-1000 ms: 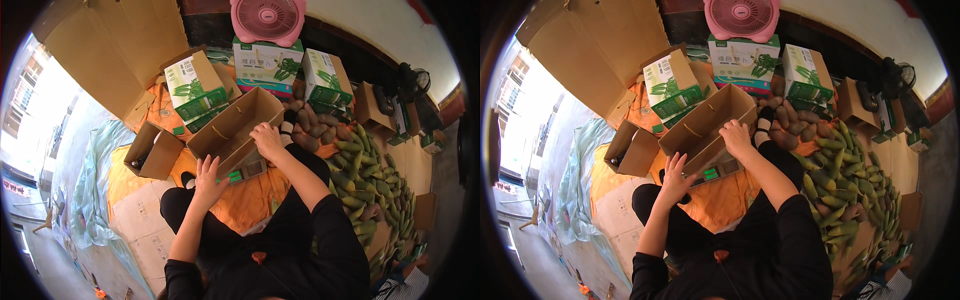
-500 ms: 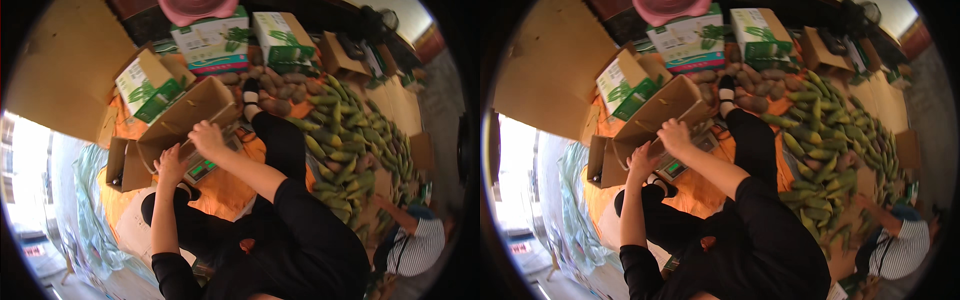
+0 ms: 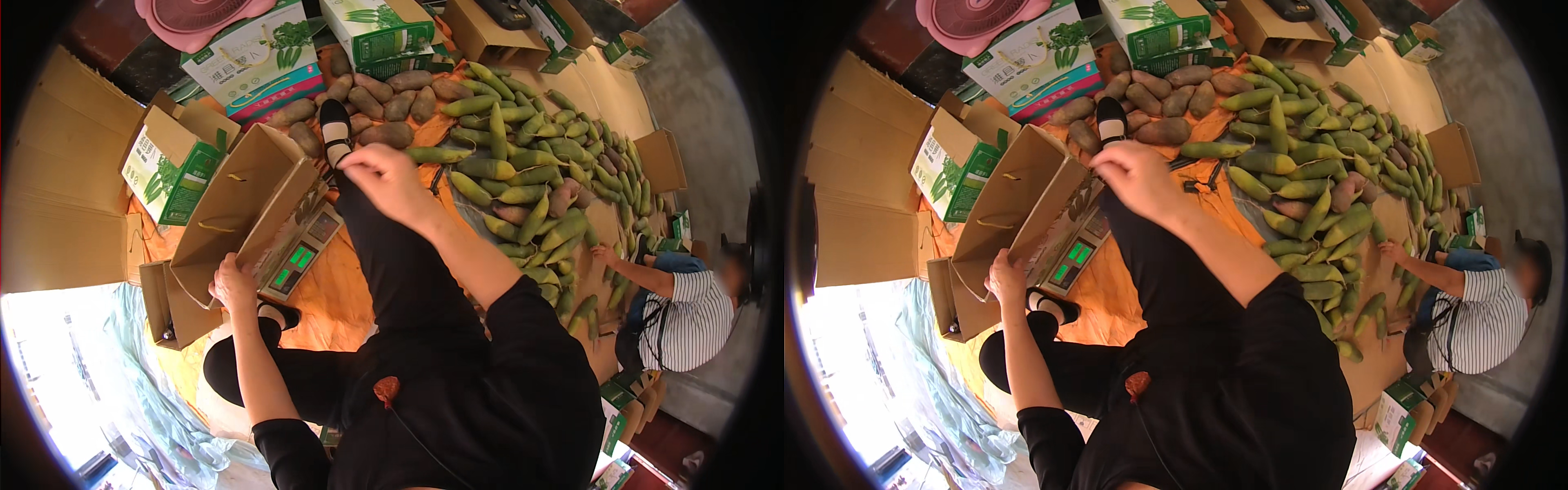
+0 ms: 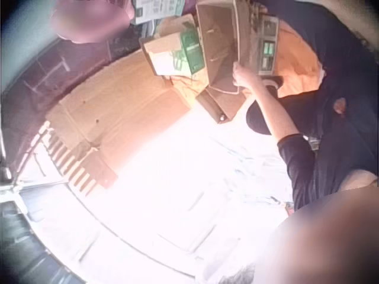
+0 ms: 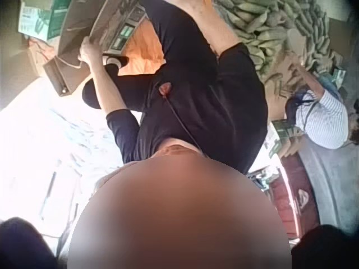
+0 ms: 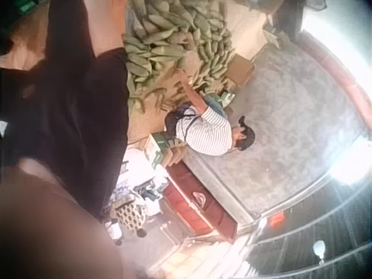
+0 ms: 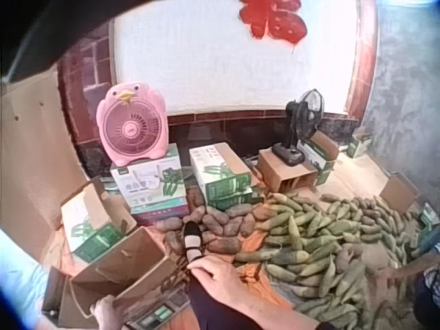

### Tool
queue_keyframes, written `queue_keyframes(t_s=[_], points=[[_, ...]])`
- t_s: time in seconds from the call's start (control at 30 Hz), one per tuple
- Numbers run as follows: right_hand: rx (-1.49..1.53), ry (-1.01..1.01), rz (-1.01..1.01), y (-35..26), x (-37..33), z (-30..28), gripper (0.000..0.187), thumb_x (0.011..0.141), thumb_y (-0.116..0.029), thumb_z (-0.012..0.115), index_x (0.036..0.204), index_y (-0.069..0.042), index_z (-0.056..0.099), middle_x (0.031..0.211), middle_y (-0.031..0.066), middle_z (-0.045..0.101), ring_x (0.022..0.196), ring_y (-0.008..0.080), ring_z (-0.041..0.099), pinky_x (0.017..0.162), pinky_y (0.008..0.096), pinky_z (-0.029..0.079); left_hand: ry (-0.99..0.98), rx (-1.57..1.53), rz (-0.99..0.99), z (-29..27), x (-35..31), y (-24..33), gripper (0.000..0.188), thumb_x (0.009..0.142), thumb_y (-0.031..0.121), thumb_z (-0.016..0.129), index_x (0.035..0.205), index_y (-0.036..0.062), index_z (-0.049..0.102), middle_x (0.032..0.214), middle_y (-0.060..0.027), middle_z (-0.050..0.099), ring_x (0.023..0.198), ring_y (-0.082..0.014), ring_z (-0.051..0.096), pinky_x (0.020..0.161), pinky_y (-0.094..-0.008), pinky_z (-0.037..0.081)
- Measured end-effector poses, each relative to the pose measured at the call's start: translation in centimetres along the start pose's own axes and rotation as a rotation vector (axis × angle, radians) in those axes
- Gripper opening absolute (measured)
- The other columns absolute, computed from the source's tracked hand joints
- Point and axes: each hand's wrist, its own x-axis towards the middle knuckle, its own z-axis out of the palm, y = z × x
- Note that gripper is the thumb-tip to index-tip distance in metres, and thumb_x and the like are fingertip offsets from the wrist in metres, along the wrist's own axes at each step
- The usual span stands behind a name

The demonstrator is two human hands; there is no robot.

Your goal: The recorder is sorting various vegetables (potatoes and long green gourds), placing them into cardboard boxes, and weighing the boxes on a digital scale.

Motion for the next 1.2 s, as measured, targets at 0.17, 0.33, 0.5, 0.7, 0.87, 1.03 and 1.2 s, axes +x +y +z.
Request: queue_keyframes(t_s=[0.17, 0.33, 0.5, 0.7, 0.87, 1.03, 1.2], points=[[-0.376, -0.092, 0.524, 12.2, -5.7, -7.3, 0.015, 0.083, -0.014, 0.058, 0.091, -0.005, 0.066, 0.090, 0.0148, 0.065, 0.082, 0.0307, 0.062, 0.071, 0.0378, 0.048, 0.060, -0.059, 0.053, -0.1, -0.2, -1.0, 0.026, 0.076, 0.018, 0.066, 0.098, 0.0078, 0.059, 0.095, -0.0094, 0.064, 0.095, -0.0288, 0.059, 0.085, -0.0452, 0.038], [-0.731, -0.203, 0.851, 22.1, -16.7, -12.5, 0.019, 0.083, -0.015, 0.058, 0.092, 0.000, 0.066, 0.090, 0.0187, 0.065, 0.086, 0.0354, 0.061, 0.074, 0.0420, 0.048, 0.060, -0.048, 0.060, -0.5, 0.0, -0.9, 0.026, 0.076, 0.016, 0.065, 0.099, 0.0054, 0.060, 0.096, -0.0108, 0.064, 0.096, -0.0300, 0.059, 0.086, -0.0424, 0.038], [-1.049, -0.323, 0.980, 25.7, -21.4, -17.7, 0.022, 0.082, -0.011, 0.050, 0.100, -0.002, 0.060, 0.109, 0.0186, 0.060, 0.095, 0.0359, 0.059, 0.080, 0.0449, 0.049, 0.026, -0.065, 0.059, 0.2, 0.4, -1.3, 0.025, 0.075, 0.013, 0.066, 0.099, 0.0059, 0.060, 0.095, -0.0103, 0.064, 0.095, -0.0297, 0.058, 0.084, -0.0444, 0.040], [-1.202, -0.373, 1.006, 22.2, -16.0, -17.9, 0.030, 0.078, -0.007, 0.057, 0.108, -0.006, 0.058, 0.125, 0.0145, 0.048, 0.106, 0.0345, 0.055, 0.088, 0.0432, 0.048, 0.119, -0.028, 0.104, 0.6, 0.2, -2.5, 0.022, 0.073, 0.009, 0.066, 0.095, 0.0068, 0.059, 0.091, -0.0097, 0.063, 0.093, -0.0297, 0.059, 0.082, -0.0439, 0.040], [-1.309, -0.647, 1.026, 23.7, -14.5, -19.1, 0.031, 0.082, -0.010, 0.056, 0.113, -0.008, 0.058, 0.139, 0.0084, 0.037, 0.114, 0.0305, 0.052, 0.090, 0.0429, 0.048, 0.092, -0.042, 0.068, 0.5, 0.2, -1.9, 0.022, 0.071, 0.006, 0.066, 0.092, 0.0070, 0.059, 0.088, -0.0094, 0.063, 0.090, -0.0302, 0.058, 0.080, -0.0431, 0.040], [-1.387, -0.793, 1.011, 26.2, -16.2, -20.7, 0.029, 0.087, -0.013, 0.053, 0.115, -0.009, 0.058, 0.141, 0.0060, 0.035, 0.118, 0.0279, 0.049, 0.089, 0.0419, 0.048, 0.127, -0.076, 0.057, 0.1, 0.0, -1.2, 0.018, 0.071, 0.006, 0.067, 0.087, 0.0072, 0.059, 0.085, -0.0086, 0.061, 0.088, -0.0295, 0.057, 0.082, -0.0418, 0.039], [-1.404, -0.850, 1.059, 29.0, -17.5, -22.1, 0.027, 0.085, -0.014, 0.057, 0.112, -0.009, 0.059, 0.133, 0.0116, 0.044, 0.114, 0.0298, 0.051, 0.087, 0.0423, 0.049, 0.102, -0.069, 0.048, -0.5, -0.1, -0.9, 0.016, 0.072, 0.009, 0.066, 0.086, 0.0079, 0.059, 0.085, -0.0078, 0.061, 0.088, -0.0286, 0.057, 0.084, -0.0415, 0.038]])
